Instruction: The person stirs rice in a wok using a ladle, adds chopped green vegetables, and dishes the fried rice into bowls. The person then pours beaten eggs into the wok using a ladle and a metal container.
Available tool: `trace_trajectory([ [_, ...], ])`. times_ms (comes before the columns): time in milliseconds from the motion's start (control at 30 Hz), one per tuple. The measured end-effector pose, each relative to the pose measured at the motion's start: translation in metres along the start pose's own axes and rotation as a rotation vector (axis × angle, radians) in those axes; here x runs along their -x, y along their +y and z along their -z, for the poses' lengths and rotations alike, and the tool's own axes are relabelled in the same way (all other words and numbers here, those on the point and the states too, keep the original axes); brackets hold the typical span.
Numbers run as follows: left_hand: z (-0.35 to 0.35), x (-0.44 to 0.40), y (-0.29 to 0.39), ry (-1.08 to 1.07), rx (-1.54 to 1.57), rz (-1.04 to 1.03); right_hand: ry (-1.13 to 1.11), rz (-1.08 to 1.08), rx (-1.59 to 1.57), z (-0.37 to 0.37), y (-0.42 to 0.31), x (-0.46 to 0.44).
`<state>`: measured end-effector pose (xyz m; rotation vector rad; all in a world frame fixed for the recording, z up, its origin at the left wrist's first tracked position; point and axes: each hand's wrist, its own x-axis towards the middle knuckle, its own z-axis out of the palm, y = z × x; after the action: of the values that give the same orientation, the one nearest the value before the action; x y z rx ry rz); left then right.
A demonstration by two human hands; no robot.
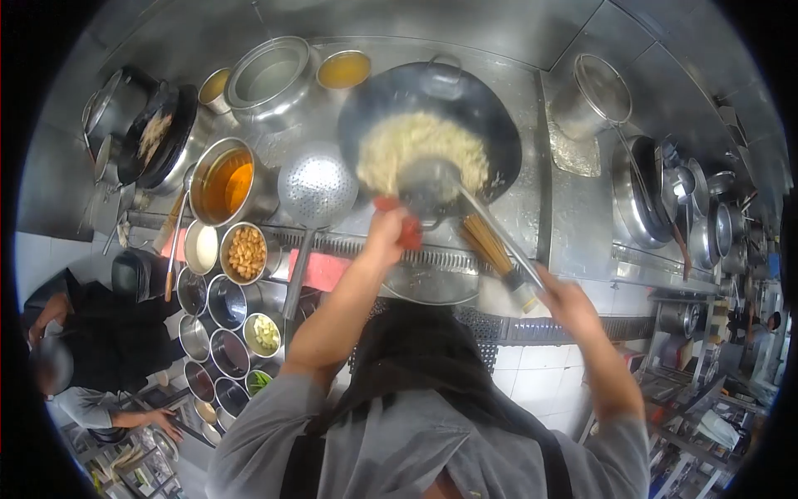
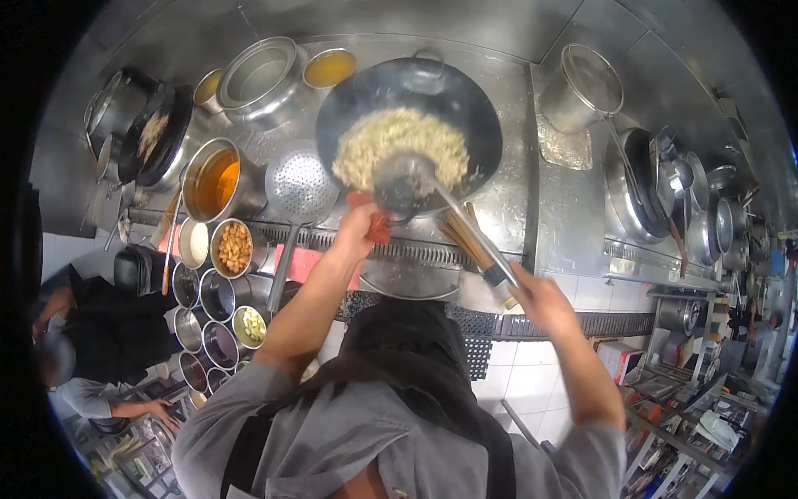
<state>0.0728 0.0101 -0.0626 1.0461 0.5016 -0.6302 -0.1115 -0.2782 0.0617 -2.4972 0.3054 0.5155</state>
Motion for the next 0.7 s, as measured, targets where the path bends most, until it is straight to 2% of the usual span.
trace_trajectory([
  [33, 0.013, -0.010, -0.017, 0.009, 0.002, 0.002, 0.077, 0.052, 0.023, -0.018, 0.004, -0.035],
  [100, 0.036, -0.013, -0.052, -0.036, 0.000, -0.174, 0.131, 0.079, 0.036, -0.046, 0.005, -0.041],
  [133, 0.053, 0.009, -0.067, -0.120, 0.002, -0.033, 0.219, 0.125, 0.092, -0.050, -0.002, -0.039],
  [167, 0.048, 0.042, -0.083, 0.066, 0.053, -0.166, 0.312, 0.173, 0.138, -0.052, -0.007, -0.036],
  [200, 0.060, 0.070, -0.085, -0.044, 0.071, 0.009, 0.297, 0.219, 0.081, -0.045, -0.007, -0.021],
  [267, 0.021, 0.118, -0.050, 0.062, 0.020, -0.092, 0.240, 0.311, 0.001, -0.023, 0.010, 0.018],
  [333, 0.014, 0.095, -0.021, -0.042, 0.244, -0.097, 0.069, 0.164, 0.005, 0.007, 0.000, 0.053],
  [367, -0.006, 0.090, 0.006, 0.043, 0.211, -0.012, 0.074, 0.177, 0.015, 0.011, -0.001, 0.051],
  [400, -0.007, 0.062, 0.003, -0.008, 0.169, -0.091, 0.018, 0.123, 0.004, 0.016, -0.002, 0.048],
  [433, -0.008, 0.039, 0.004, -0.014, 0.154, -0.086, -0.041, 0.061, -0.011, 0.018, -0.003, 0.045],
  [467, -0.006, 0.022, 0.001, -0.020, 0.132, -0.076, -0.033, 0.058, -0.013, 0.007, 0.001, 0.027],
  [533, 0.011, 0.000, -0.028, -0.025, 0.099, -0.105, 0.194, 0.195, 0.150, -0.033, 0.017, -0.016],
  [567, 0.015, -0.004, -0.037, -0.025, 0.073, -0.135, 0.197, 0.176, 0.143, -0.046, 0.014, -0.011],
  [667, 0.052, 0.068, -0.077, -0.097, 0.049, -0.027, 0.292, 0.122, 0.164, -0.055, 0.004, -0.004],
  [700, 0.042, 0.097, -0.077, 0.020, 0.043, -0.107, 0.291, 0.174, 0.102, -0.046, 0.010, 0.018],
])
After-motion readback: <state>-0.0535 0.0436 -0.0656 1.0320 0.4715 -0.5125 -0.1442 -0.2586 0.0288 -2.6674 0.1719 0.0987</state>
